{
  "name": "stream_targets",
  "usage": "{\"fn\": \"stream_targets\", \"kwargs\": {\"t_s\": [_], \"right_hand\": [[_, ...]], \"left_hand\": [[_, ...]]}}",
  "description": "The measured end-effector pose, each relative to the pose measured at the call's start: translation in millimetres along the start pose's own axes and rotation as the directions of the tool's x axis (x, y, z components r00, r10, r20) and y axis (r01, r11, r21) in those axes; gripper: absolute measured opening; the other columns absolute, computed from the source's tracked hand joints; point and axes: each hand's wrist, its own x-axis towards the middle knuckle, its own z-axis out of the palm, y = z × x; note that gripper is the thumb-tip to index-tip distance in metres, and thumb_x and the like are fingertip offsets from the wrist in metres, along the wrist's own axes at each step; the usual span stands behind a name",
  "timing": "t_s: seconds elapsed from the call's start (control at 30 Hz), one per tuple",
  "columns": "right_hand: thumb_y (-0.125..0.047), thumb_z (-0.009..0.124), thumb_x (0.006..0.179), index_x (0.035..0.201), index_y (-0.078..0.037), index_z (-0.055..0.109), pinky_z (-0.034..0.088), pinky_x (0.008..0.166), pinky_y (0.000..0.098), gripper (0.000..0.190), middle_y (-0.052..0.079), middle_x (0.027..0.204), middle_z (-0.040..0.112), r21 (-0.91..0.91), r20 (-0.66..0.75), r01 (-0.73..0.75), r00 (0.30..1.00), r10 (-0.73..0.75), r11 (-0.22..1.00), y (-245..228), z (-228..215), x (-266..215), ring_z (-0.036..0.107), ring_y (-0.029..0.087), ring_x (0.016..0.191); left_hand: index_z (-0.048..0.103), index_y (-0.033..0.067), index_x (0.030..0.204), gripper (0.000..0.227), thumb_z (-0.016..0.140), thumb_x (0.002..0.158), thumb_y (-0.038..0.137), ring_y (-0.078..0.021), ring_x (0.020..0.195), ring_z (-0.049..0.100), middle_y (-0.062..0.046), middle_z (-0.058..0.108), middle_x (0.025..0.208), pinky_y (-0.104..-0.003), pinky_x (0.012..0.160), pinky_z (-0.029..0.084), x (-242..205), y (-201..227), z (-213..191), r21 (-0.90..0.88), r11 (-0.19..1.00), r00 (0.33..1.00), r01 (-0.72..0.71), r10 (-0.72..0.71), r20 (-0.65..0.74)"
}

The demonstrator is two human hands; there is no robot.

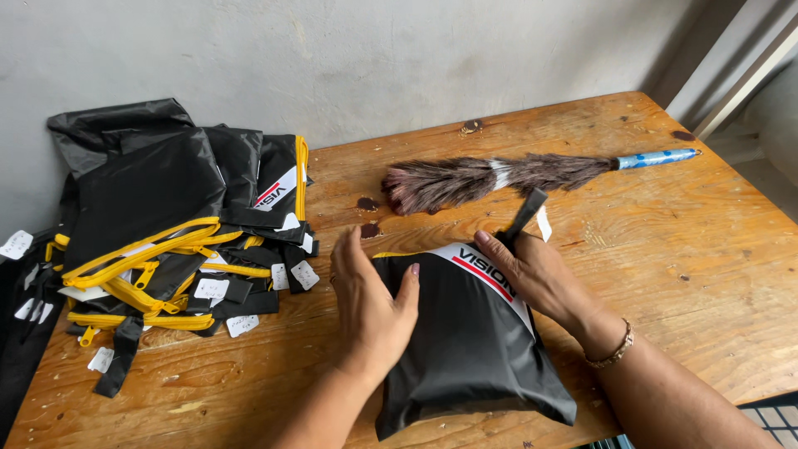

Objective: The person zips up a small black pouch with a yellow zipper and places it into a blue crate. They then unfold a larger black plastic bag on a wooden table and use a feather duster to sweep the surface of the bag.

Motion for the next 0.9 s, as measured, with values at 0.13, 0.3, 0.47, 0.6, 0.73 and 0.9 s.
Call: {"fn": "stream_targets", "kwargs": {"t_s": [0.13, 0.3, 0.47, 0.6, 0.73, 0.9], "right_hand": [[-0.073, 0.037, 0.096, 0.079, -0.005, 0.053, 0.047, 0.072, 0.0523, 0.072, 0.028, 0.082, 0.069, -0.354, -0.121, -0.007, 0.992, -0.038, 0.935, -4.0, -6.3, -8.7, 0.066, 0.048, 0.077], [-0.06, 0.051, 0.094, 0.158, 0.004, 0.025, 0.043, 0.097, 0.0541, 0.094, 0.029, 0.128, 0.059, -0.21, -0.43, 0.245, 0.846, -0.315, 0.946, -9.0, -22.2, -22.5, 0.057, 0.042, 0.119], [-0.045, 0.054, 0.101, 0.16, 0.004, 0.016, 0.022, 0.12, 0.0556, 0.085, 0.03, 0.159, 0.037, -0.402, -0.447, 0.458, 0.658, -0.606, 0.793, -5.4, -9.8, -30.0, 0.031, 0.047, 0.146], [-0.05, 0.044, 0.101, 0.163, -0.003, 0.014, 0.003, 0.125, 0.0523, 0.084, 0.021, 0.172, 0.006, -0.354, -0.027, 0.667, 0.694, -0.72, 0.656, -1.2, 15.3, -45.3, -0.008, 0.04, 0.158], [-0.052, 0.035, 0.105, 0.162, -0.004, 0.019, 0.0, 0.124, 0.0479, 0.076, 0.02, 0.171, 0.008, -0.43, 0.094, 0.667, 0.703, -0.705, 0.608, 7.9, 11.0, -45.0, -0.006, 0.038, 0.158], [-0.053, 0.028, 0.104, 0.163, -0.003, 0.011, -0.001, 0.125, 0.048, 0.079, 0.021, 0.172, 0.004, -0.276, 0.108, 0.756, 0.639, -0.762, 0.594, -24.2, 0.2, -77.8, -0.008, 0.038, 0.159]], "left_hand": [[0.042, -0.0046, 0.146, 0.057, 0.048, 0.104, 0.033, -0.0483, 0.152, 0.023, -0.03, 0.025, 0.163, -0.056, 0.123, 0.023, -14.1, 31.4, -5.1, 0.066, 0.973, 0.974, -0.222, 0.219, 0.052], [0.049, -0.0047, 0.146, 0.064, 0.04, 0.104, 0.043, -0.0575, 0.151, 0.016, -0.031, 0.026, 0.163, -0.072, 0.118, 0.007, -28.2, 44.4, -7.8, 0.11, 0.896, 0.867, -0.43, 0.376, 0.328], [0.038, -0.0117, 0.149, 0.09, 0.044, 0.098, 0.062, -0.0547, 0.151, 0.019, -0.036, 0.028, 0.161, -0.069, 0.12, 0.006, -33.4, 41.7, -2.9, 0.165, 0.872, 0.839, -0.461, 0.369, 0.399], [0.028, -0.0137, 0.153, 0.1, 0.048, 0.095, 0.065, -0.0493, 0.155, 0.013, -0.037, 0.021, 0.163, -0.066, 0.121, 0.004, -37.3, 37.2, -2.4, 0.183, 0.852, 0.793, -0.491, 0.349, 0.5], [0.026, -0.0127, 0.154, 0.098, 0.051, 0.092, 0.059, -0.0455, 0.156, 0.015, -0.035, 0.026, 0.162, -0.063, 0.124, 0.003, -39.0, 37.4, -3.3, 0.183, 0.833, 0.777, -0.522, 0.376, 0.504], [0.031, -0.0129, 0.152, 0.094, 0.043, 0.092, 0.059, -0.051, 0.15, 0.024, -0.036, 0.031, 0.159, -0.069, 0.119, 0.007, -38.2, 38.4, -0.2, 0.163, 0.864, 0.793, -0.476, 0.342, 0.504]]}}
